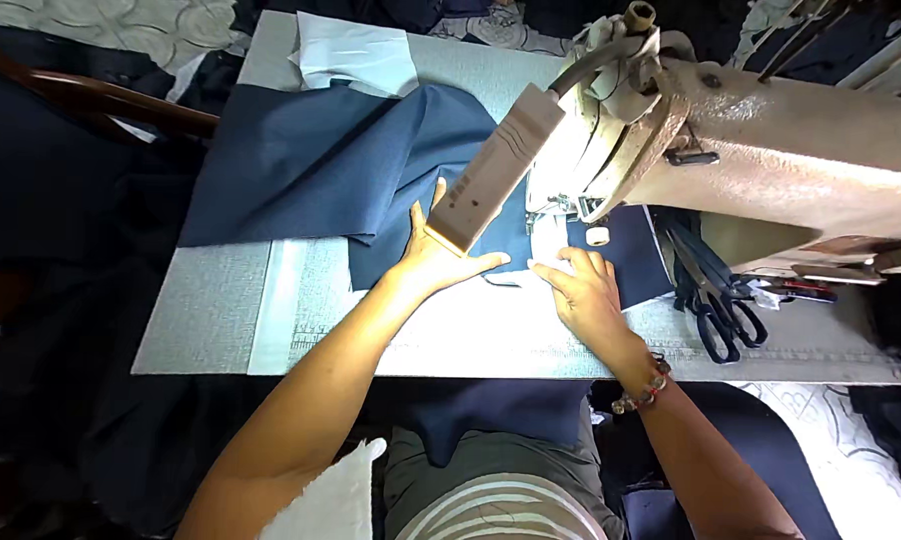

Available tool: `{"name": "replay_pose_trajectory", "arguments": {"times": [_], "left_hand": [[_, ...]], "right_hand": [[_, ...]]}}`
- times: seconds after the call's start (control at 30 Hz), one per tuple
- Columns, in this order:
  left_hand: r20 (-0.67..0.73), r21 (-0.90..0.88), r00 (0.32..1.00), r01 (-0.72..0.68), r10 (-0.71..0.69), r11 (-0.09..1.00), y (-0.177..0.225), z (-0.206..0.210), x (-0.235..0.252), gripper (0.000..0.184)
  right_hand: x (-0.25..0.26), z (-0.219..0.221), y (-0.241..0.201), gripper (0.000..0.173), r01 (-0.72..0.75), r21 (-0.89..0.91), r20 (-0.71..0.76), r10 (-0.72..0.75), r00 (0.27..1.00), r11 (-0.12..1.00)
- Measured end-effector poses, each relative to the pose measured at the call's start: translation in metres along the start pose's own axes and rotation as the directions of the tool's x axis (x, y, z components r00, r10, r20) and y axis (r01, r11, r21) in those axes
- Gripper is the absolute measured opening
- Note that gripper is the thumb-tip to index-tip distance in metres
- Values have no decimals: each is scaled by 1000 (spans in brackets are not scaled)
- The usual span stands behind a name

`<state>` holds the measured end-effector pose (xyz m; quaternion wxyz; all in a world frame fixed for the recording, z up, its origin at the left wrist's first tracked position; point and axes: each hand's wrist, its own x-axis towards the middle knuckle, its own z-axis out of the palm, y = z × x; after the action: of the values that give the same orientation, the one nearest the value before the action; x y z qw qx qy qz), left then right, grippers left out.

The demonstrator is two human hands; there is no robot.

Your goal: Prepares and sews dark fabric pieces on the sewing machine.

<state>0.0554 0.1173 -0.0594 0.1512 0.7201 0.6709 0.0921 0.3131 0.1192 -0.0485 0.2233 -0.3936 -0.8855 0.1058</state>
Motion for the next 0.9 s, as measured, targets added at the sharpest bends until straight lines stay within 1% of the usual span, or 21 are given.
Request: {"name": "replay_pose_trajectory", "arguments": {"times": [0.2,0.27,0.4,0.47,0.5,0.53,0.6,0.63,0.67,0.7,0.73,0.77,0.8,0.83,0.87,0.9], "left_hand": [[18,20,1000,-14,14,1000,-13,-11,35,92],[36,-6,999,-4,4,1000,-16,-16,44,92],[23,-18,1000,-1,2,1000,-29,-12,65,97],[-27,-37,999,-40,39,999,-41,-4,78,95],[-89,-60,992,-96,91,994,-49,2,83,90],[-188,-81,969,-179,161,981,-54,7,85,82],[-414,-83,862,-356,292,931,-46,4,74,62],[-504,-77,800,-416,325,906,-34,0,59,54],[-591,-81,730,-478,344,875,-18,-1,41,47],[-651,-68,662,-538,371,840,-1,0,17,41],[-686,-32,598,-594,414,804,19,4,-13,40],[-696,7,526,-675,488,738,40,10,-47,40],[-646,14,501,-746,575,666,60,19,-82,39],[-576,-42,484,-822,659,568,76,33,-113,40],[-507,-110,451,-879,734,464,86,51,-134,39],[-435,-180,432,-901,790,394,90,74,-147,36]], "right_hand": [[21,-4,10,37,-13,-24,48,14,999,1000],[26,-3,18,35,-1,-21,31,2,1000,1000],[30,-4,23,35,-16,12,-6,16,1000,1000],[25,-6,15,36,-33,34,0,33,999,999],[17,-7,8,34,-18,47,-8,18,1000,999],[4,-6,-1,33,29,54,-40,-26,999,998],[-38,-3,-22,27,188,44,-137,-181,974,981],[-65,0,-32,25,277,40,-182,-266,947,960],[-92,4,-39,23,354,64,-189,-337,922,933],[-116,10,-43,22,405,104,-175,-384,907,908],[-138,19,-42,22,405,152,-147,-385,911,901],[-158,30,-40,22,343,189,-99,-329,939,920],[-175,37,-38,26,216,206,-6,-219,976,955],[-187,39,-37,30,56,223,135,-88,987,973],[-193,37,-37,35,-107,225,304,35,952,969],[-198,37,-35,39,-232,202,445,122,887,952]]}}
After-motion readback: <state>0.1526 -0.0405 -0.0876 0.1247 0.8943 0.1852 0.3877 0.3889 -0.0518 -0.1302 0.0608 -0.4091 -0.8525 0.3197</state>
